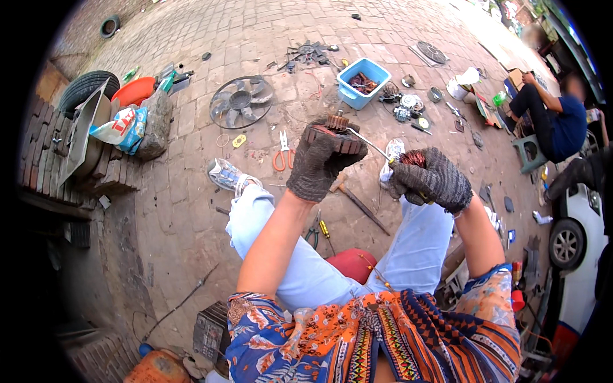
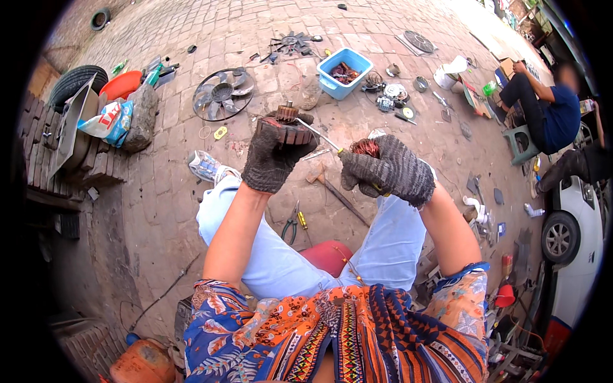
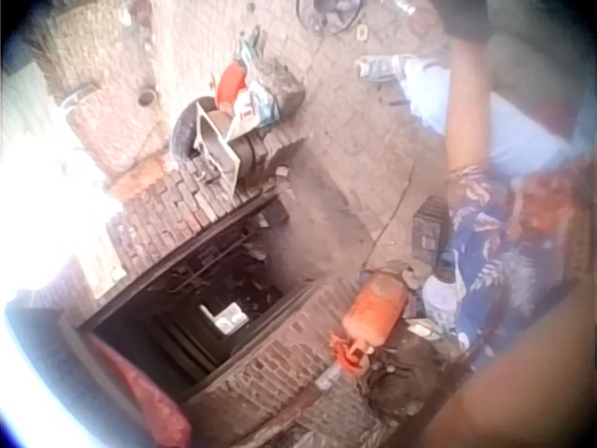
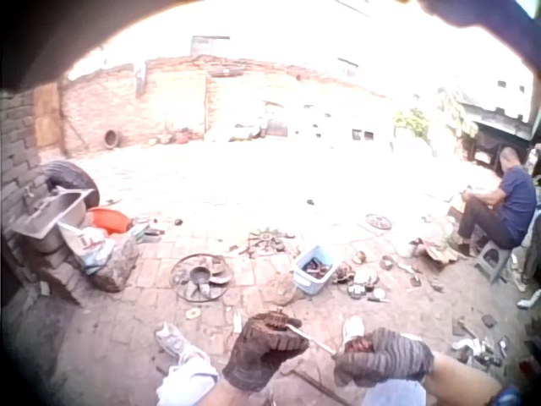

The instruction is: The person sits on the ground and winds copper wire around a motor stator by hand. They use a screwdriver to push the wire into the stator slots and pliers to cut the wire, repeating the process across multiple slots.

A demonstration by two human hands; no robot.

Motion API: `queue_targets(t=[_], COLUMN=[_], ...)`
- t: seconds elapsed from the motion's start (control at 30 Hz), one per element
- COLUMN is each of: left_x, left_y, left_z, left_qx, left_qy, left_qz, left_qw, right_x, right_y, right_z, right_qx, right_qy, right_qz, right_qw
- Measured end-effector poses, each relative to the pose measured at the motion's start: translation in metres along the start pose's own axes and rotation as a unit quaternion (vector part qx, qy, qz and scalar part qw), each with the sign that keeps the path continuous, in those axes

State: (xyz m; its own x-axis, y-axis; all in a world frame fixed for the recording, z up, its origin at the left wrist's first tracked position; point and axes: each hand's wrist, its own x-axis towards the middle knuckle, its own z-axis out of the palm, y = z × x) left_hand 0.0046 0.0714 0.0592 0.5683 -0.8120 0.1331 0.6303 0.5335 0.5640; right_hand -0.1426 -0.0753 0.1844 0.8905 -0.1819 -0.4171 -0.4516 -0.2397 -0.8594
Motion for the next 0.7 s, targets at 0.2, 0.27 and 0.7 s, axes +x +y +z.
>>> queue_targets(t=[0.2,0.27,0.7], left_x=[0.001,0.004,0.004], left_y=[0.002,-0.003,-0.001], left_z=[0.014,0.015,0.010], left_qx=[-0.065,-0.078,0.000], left_qy=[-0.066,-0.023,0.017], left_qz=[-0.040,-0.029,0.034], left_qw=[0.995,0.996,0.999], right_x=[0.011,0.011,-0.006], right_y=[0.027,0.022,0.012], right_z=[0.001,0.001,0.007], right_qx=[0.131,0.052,-0.319], right_qy=[-0.040,-0.019,0.160], right_qz=[-0.004,-0.006,-0.225], right_qw=[0.991,0.998,0.907])
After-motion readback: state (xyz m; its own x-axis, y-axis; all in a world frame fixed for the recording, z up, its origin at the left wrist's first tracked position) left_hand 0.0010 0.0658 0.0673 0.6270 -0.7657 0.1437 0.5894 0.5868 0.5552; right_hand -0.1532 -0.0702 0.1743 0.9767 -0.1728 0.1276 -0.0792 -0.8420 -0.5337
